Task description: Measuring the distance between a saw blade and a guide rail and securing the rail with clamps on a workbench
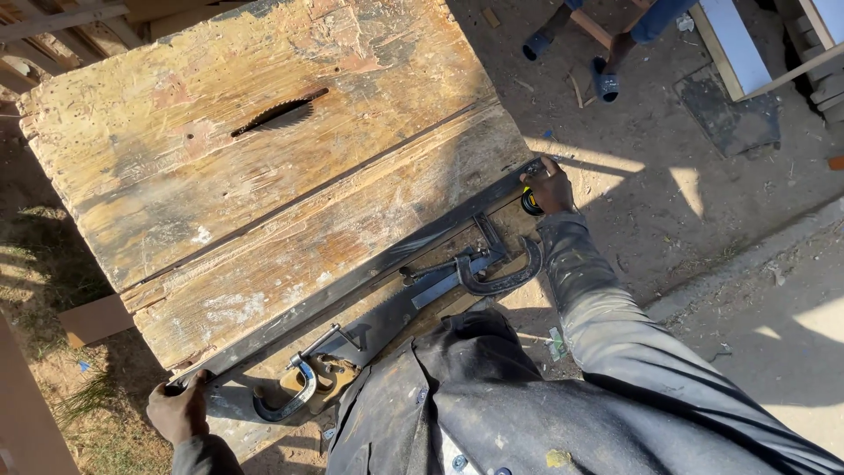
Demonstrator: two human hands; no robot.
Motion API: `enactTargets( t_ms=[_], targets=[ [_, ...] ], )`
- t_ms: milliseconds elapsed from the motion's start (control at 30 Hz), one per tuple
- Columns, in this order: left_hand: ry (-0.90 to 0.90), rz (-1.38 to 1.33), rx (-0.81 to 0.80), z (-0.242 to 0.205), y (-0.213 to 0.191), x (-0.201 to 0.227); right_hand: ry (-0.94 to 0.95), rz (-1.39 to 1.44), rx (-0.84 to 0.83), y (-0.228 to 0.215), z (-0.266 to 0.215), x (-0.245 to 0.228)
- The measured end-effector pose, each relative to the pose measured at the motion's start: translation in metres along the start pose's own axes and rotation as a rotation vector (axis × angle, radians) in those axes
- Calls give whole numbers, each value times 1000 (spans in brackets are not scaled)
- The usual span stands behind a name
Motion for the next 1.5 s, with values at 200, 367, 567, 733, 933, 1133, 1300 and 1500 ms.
enactTargets(
  t_ms=[200, 367, 567, 733, 933, 1133, 1300, 1500],
  targets=[
    [-25, -67, -55, -20, -13, 17, -6, 1, 15, -2, -9, -10],
    [-2, 21, -47, 9, 0, -9, -51, -10, 14, -3, 0, 6],
    [-23, 51, -53, 4, -5, -6, -51, -40, -6, -5, -9, -3],
    [-19, 117, -45, 23, 8, -18, -100, -106, -15, -8, 1, 5],
    [-5, 72, -18, 13, 5, -13, -115, -123, -28, -7, 9, 9],
    [31, 73, -21, 9, 1, -10, -72, -52, -23, -7, 10, 8],
    [97, 39, -26, 0, -6, -6, -43, -133, -48, -12, 20, 8],
    [70, 102, -87, 21, -1, -12, -106, 17, -96, -19, 28, 30]
  ],
)
Point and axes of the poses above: each hand's wrist, its own z-axis towards the middle knuckle, its own y-axis out of the palm, x = y × z, the point moved 1 cm from there along z, towards the middle knuckle, and after that the axes turned 4 degrees about -x, right-handed, at the moved point
